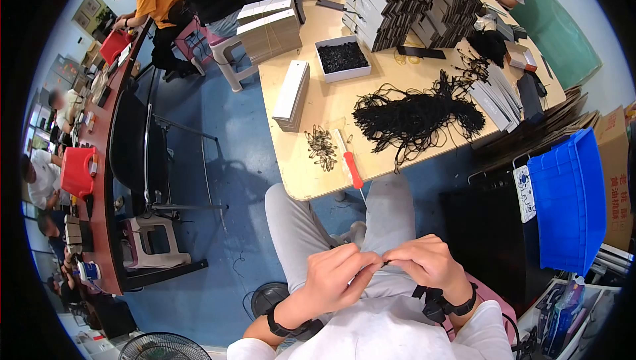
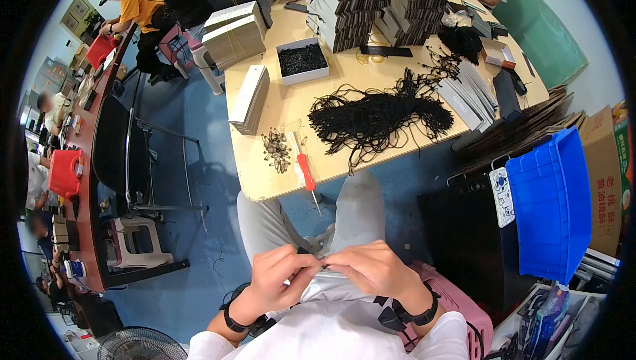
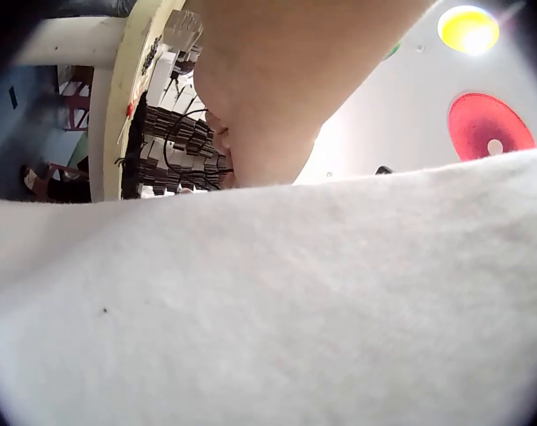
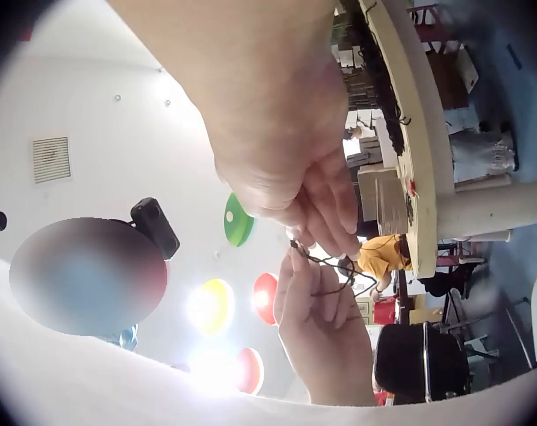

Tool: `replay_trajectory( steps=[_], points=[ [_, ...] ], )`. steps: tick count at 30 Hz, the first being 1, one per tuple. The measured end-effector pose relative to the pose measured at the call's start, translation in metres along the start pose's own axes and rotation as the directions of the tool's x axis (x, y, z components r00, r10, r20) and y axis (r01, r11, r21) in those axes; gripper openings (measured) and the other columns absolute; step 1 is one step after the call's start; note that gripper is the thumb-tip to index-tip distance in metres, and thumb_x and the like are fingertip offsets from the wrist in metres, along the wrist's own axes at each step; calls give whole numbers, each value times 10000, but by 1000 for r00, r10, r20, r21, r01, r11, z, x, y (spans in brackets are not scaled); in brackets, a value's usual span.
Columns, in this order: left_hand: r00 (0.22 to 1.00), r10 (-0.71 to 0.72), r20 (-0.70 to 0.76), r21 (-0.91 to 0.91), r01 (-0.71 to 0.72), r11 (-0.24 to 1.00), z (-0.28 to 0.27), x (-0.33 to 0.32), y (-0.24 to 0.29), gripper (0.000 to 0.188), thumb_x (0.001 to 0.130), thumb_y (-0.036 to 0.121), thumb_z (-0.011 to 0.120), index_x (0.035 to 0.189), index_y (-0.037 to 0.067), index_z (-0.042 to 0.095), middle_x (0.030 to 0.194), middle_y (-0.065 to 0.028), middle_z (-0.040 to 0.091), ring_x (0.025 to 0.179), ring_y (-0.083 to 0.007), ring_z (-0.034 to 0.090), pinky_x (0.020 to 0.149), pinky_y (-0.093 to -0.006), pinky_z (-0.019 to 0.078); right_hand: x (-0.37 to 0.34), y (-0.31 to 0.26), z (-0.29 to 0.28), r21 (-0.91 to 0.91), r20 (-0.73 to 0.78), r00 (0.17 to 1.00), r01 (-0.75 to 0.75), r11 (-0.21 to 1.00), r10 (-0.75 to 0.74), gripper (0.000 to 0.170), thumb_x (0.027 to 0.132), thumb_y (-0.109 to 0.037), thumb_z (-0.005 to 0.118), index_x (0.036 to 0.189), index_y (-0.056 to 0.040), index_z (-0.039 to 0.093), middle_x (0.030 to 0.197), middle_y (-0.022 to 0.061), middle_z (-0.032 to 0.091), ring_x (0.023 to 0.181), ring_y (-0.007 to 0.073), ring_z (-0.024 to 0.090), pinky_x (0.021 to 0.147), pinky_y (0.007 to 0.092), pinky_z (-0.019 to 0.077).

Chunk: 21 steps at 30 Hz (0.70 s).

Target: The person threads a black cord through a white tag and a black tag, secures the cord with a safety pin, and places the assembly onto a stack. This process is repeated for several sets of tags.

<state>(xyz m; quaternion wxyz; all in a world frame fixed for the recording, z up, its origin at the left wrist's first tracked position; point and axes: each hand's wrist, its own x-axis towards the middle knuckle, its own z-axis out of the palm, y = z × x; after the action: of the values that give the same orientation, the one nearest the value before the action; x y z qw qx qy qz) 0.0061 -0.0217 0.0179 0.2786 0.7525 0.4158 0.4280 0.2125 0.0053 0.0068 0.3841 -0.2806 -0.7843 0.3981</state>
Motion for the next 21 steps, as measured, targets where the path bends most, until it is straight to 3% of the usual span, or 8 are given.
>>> replay_trajectory(
  steps=[3, 7, 9, 12, 15, 21],
  points=[
    [1000, 6, -10, -46, -6, 999, 3, -1, -5, 176, 717, -35, 716, 862, 40, 651, 606, -31, 491, 451, -139, 476, 419, -264, 339, 2, -2, -1, 31, 16, 1000, -27, 999, 27, 102, 825, 2, 665, 925, 1, 644, 745, 123, 671, 614, 270, 663, 546, 326, 513],
    [999, -35, 15, -92, 36, 995, 2, -1, -4, 136, 752, -21, 706, 859, 32, 642, 623, -37, 495, 455, -133, 479, 419, -263, 340, 3, -1, -2, 67, 32, 998, -50, 997, 48, 100, 828, -3, 664, 925, 3, 643, 738, 124, 666, 616, 274, 662, 546, 328, 514],
    [992, -106, 66, -85, 111, 990, 0, 0, -1, 107, 777, 14, 678, 865, 59, 636, 653, -47, 526, 523, -196, 520, 460, -305, 380, 2, 2, -2, 48, 26, 999, -29, 998, 28, 109, 820, 0, 671, 926, 3, 644, 732, 123, 664, 622, 274, 664, 543, 325, 514],
    [990, -118, 80, -77, 124, 989, 0, -1, -2, 93, 787, 21, 669, 864, 60, 634, 656, -45, 530, 530, -197, 526, 464, -306, 385, 2, 4, -2, 40, 26, 1000, -16, 999, 15, 125, 806, 2, 683, 926, 1, 646, 731, 122, 665, 626, 275, 665, 542, 324, 514],
    [997, -67, 42, -89, 71, 994, 3, 0, -6, 96, 780, 9, 688, 862, 30, 644, 618, -34, 485, 450, -127, 451, 418, -269, 329, 3, 5, -3, 37, 31, 1000, -4, 999, 3, 143, 792, 3, 694, 928, -3, 648, 730, 121, 666, 626, 274, 664, 538, 328, 512],
    [996, -73, 44, -63, 76, 995, 4, 0, -6, 99, 768, 17, 694, 851, 42, 646, 608, -30, 478, 457, -132, 446, 420, -277, 325, 2, 6, -3, 1, 77, 996, -36, 999, 36, 141, 794, -5, 690, 929, -9, 651, 735, 120, 671, 623, 270, 664, 542, 332, 517]
  ],
)
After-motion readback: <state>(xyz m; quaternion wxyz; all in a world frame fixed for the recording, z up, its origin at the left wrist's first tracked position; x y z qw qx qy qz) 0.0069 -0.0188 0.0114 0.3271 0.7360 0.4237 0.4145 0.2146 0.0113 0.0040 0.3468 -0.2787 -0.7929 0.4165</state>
